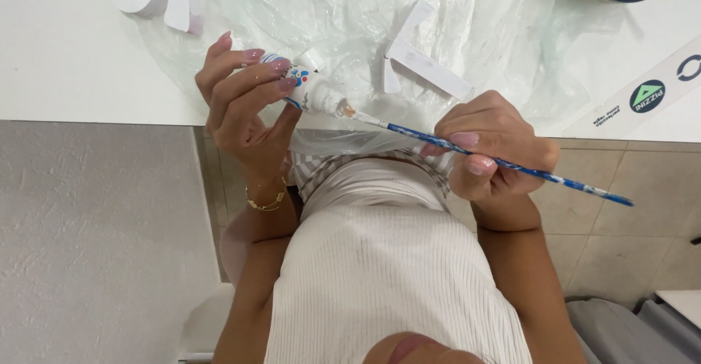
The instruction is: Painting large 3D letters with white paint using a paintbrush on a protected workspace.
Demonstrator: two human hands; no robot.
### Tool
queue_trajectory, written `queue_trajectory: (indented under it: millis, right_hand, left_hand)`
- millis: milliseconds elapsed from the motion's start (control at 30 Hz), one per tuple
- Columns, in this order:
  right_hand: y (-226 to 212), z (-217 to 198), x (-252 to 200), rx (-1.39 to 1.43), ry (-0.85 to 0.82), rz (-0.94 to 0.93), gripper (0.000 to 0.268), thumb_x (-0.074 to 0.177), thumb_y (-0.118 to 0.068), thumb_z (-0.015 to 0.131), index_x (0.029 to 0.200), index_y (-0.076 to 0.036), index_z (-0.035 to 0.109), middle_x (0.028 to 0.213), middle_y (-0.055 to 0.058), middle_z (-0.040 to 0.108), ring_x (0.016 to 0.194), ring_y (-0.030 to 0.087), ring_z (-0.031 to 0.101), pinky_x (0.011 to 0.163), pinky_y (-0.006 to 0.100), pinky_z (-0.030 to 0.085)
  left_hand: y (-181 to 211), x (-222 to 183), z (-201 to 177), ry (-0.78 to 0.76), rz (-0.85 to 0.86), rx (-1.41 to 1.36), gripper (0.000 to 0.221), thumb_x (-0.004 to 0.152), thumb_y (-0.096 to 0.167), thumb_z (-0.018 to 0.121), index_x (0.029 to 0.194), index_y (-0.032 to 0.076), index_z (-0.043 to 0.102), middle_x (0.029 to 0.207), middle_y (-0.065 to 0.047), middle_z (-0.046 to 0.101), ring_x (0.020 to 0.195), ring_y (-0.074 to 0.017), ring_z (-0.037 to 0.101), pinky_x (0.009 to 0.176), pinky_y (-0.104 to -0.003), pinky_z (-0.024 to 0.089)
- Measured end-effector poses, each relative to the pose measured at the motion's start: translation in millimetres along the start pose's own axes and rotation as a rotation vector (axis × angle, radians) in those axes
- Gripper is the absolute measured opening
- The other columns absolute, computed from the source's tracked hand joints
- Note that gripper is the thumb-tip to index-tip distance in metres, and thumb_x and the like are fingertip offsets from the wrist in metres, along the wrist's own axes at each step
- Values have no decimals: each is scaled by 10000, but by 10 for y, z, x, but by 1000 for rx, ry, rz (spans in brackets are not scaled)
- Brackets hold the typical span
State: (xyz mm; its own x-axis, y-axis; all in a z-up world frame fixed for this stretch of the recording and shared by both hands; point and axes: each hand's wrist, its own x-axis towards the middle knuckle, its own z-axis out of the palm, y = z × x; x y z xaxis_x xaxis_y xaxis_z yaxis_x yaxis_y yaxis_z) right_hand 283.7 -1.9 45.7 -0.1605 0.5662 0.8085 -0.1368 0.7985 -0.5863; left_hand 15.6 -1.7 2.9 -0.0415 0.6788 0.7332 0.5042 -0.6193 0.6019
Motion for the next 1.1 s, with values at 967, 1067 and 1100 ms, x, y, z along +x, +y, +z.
queue_trajectory:
  millis: [967,1067,1100]
  right_hand:
    - [-79,88,37,129,-11,218,191,1146,-80,487,1086,92,545,735,237,667,549,328,735,474,367,578]
    - [33,191,9,27,222,143,179,1199,-140,460,1091,2,478,656,122,586,476,224,660,456,286,484]
    - [50,186,1,28,218,137,179,1199,-140,460,1091,2,478,656,122,586,476,224,660,456,286,484]
  left_hand:
    - [19,-58,75,2,-43,-72,267,960,149,902,1114,130,685,1207,-14,712,1201,-289,644,1186,-653,534]
    - [45,-22,77,15,-49,-73,251,968,85,879,1105,136,674,1188,-11,708,1190,-282,642,1187,-636,531]
    - [61,-8,67,21,-45,-73,251,968,85,879,1105,136,674,1188,-11,708,1190,-282,642,1187,-636,531]
